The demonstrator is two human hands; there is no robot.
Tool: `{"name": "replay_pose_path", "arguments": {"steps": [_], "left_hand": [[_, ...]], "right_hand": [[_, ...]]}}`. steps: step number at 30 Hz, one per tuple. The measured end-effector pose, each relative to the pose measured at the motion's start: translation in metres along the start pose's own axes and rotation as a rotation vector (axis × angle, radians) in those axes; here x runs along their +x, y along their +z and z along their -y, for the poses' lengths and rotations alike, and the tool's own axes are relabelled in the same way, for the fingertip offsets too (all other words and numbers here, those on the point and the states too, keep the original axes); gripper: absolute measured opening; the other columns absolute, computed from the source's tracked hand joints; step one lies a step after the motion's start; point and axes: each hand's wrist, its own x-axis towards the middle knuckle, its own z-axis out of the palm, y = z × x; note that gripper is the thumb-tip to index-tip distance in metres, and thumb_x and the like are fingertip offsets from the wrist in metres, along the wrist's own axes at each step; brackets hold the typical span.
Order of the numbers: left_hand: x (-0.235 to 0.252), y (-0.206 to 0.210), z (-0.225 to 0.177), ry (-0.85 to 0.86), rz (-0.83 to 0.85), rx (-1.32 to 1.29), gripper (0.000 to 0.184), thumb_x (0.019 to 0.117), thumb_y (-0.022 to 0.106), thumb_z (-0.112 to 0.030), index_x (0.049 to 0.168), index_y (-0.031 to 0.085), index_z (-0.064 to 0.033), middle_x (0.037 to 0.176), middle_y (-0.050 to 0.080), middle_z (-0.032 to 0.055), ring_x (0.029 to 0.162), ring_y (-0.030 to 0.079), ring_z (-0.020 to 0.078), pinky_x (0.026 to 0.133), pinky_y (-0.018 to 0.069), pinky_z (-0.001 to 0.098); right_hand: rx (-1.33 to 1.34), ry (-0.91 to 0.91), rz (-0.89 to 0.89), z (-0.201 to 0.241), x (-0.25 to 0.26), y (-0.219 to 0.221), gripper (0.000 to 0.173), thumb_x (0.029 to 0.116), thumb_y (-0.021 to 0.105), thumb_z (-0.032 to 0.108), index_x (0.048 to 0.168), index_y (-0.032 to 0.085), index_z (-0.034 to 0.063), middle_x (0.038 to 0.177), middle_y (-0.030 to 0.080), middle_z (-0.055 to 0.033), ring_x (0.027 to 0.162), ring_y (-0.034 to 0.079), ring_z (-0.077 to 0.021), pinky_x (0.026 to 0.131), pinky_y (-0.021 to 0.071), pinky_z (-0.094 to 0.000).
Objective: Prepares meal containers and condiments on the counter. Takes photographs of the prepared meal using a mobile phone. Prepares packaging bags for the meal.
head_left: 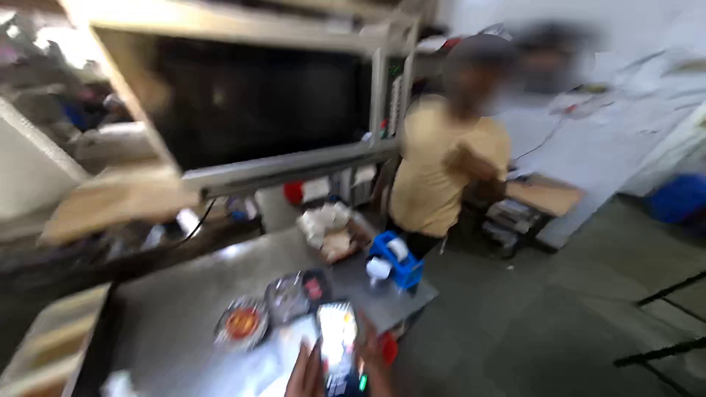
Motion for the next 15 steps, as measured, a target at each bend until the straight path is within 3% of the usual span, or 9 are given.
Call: {"name": "replay_pose_path", "arguments": {"steps": [2, 5, 6, 8, 9, 10, 11, 13, 15], "left_hand": [[-0.004, 0.002, -0.005, -0.020, -0.007, -0.042, 0.073, 0.1065, 0.021, -0.062, 0.157, 0.035, -0.0113, 0.138, 0.063, 0.0118, 0.121, 0.066, 0.0278, 0.092, 0.0599, 0.0539], [-0.003, -0.007, -0.003, -0.035, 0.115, -0.081, 0.084, 0.1006, 0.014, -0.073, 0.157, 0.033, -0.0132, 0.134, 0.064, 0.0192, 0.114, 0.068, 0.0369, 0.082, 0.0621, 0.0564], [-0.002, -0.009, -0.002, -0.035, 0.138, -0.098, 0.087, 0.0993, 0.013, -0.074, 0.157, 0.033, -0.0134, 0.134, 0.064, 0.0210, 0.113, 0.068, 0.0390, 0.080, 0.0622, 0.0567], [-0.006, -0.011, 0.000, -0.039, 0.150, -0.119, 0.090, 0.0982, 0.012, -0.076, 0.159, 0.029, -0.0127, 0.135, 0.062, 0.0228, 0.114, 0.067, 0.0412, 0.078, 0.0622, 0.0572], [-0.008, -0.012, 0.001, -0.033, 0.160, -0.130, 0.090, 0.0979, 0.013, -0.077, 0.160, 0.027, -0.0128, 0.136, 0.061, 0.0236, 0.115, 0.067, 0.0421, 0.079, 0.0618, 0.0577], [-0.008, -0.012, 0.001, -0.021, 0.169, -0.137, 0.090, 0.0982, 0.014, -0.077, 0.160, 0.028, -0.0132, 0.137, 0.060, 0.0240, 0.115, 0.066, 0.0423, 0.081, 0.0613, 0.0579], [-0.007, -0.011, 0.000, -0.006, 0.174, -0.137, 0.089, 0.0984, 0.015, -0.076, 0.159, 0.029, -0.0137, 0.137, 0.060, 0.0234, 0.116, 0.066, 0.0416, 0.083, 0.0609, 0.0577], [-0.008, -0.009, 0.000, 0.025, 0.154, -0.109, 0.085, 0.1000, 0.016, -0.074, 0.159, 0.031, -0.0147, 0.136, 0.062, 0.0206, 0.117, 0.066, 0.0372, 0.085, 0.0610, 0.0550], [-0.007, -0.004, -0.002, 0.071, 0.117, -0.059, 0.081, 0.1025, 0.016, -0.069, 0.159, 0.031, -0.0133, 0.135, 0.063, 0.0185, 0.118, 0.066, 0.0328, 0.090, 0.0602, 0.0514]], "right_hand": [[-0.003, 0.029, 0.065, -0.003, 0.000, -0.001, 0.078, 0.1047, 0.045, 0.048, 0.165, 0.013, 0.0107, 0.167, 0.026, -0.0139, 0.146, 0.040, -0.0183, 0.116, 0.0420, -0.0396], [-0.018, 0.025, -0.020, -0.003, 0.005, -0.013, 0.063, 0.1067, 0.034, 0.053, 0.160, 0.028, 0.0205, 0.129, 0.066, -0.0099, 0.106, 0.069, -0.0240, 0.087, 0.0605, -0.0443], [-0.011, 0.004, -0.092, 0.004, 0.009, -0.017, 0.052, 0.1089, 0.031, 0.046, 0.150, 0.041, 0.0151, 0.108, 0.071, -0.0082, 0.090, 0.072, -0.0226, 0.077, 0.0619, -0.0417], [-0.018, -0.008, -0.274, 0.012, 0.012, -0.028, 0.024, 0.1083, 0.041, 0.020, 0.105, 0.060, 0.0060, 0.075, 0.065, -0.0019, 0.065, 0.066, -0.0146, 0.064, 0.0606, -0.0335], [-0.025, 0.009, -0.291, 0.011, 0.013, -0.038, 0.010, 0.1025, 0.052, 0.010, 0.099, 0.059, 0.0045, 0.078, 0.065, -0.0041, 0.065, 0.066, -0.0160, 0.064, 0.0606, -0.0340], [-0.018, 0.042, -0.257, 0.010, 0.012, -0.047, 0.018, 0.0923, 0.062, 0.000, 0.110, 0.057, 0.0036, 0.093, 0.067, -0.0093, 0.075, 0.069, -0.0218, 0.069, 0.0625, -0.0385], [-0.020, 0.096, -0.171, 0.010, 0.011, -0.053, 0.048, 0.0866, 0.068, -0.002, 0.128, 0.047, 0.0080, 0.118, 0.064, -0.0118, 0.092, 0.071, -0.0270, 0.076, 0.0633, -0.0426], [0.045, 0.131, -0.052, 0.012, 0.001, -0.053, 0.066, 0.0889, 0.069, 0.005, 0.147, 0.038, 0.0129, 0.137, 0.060, -0.0140, 0.106, 0.070, -0.0316, 0.082, 0.0629, -0.0457], [0.080, 0.090, 0.080, 0.017, -0.009, -0.043, 0.062, 0.0944, 0.065, 0.023, 0.150, 0.043, 0.0079, 0.133, 0.063, -0.0172, 0.109, 0.069, -0.0294, 0.086, 0.0611, -0.0427]]}}
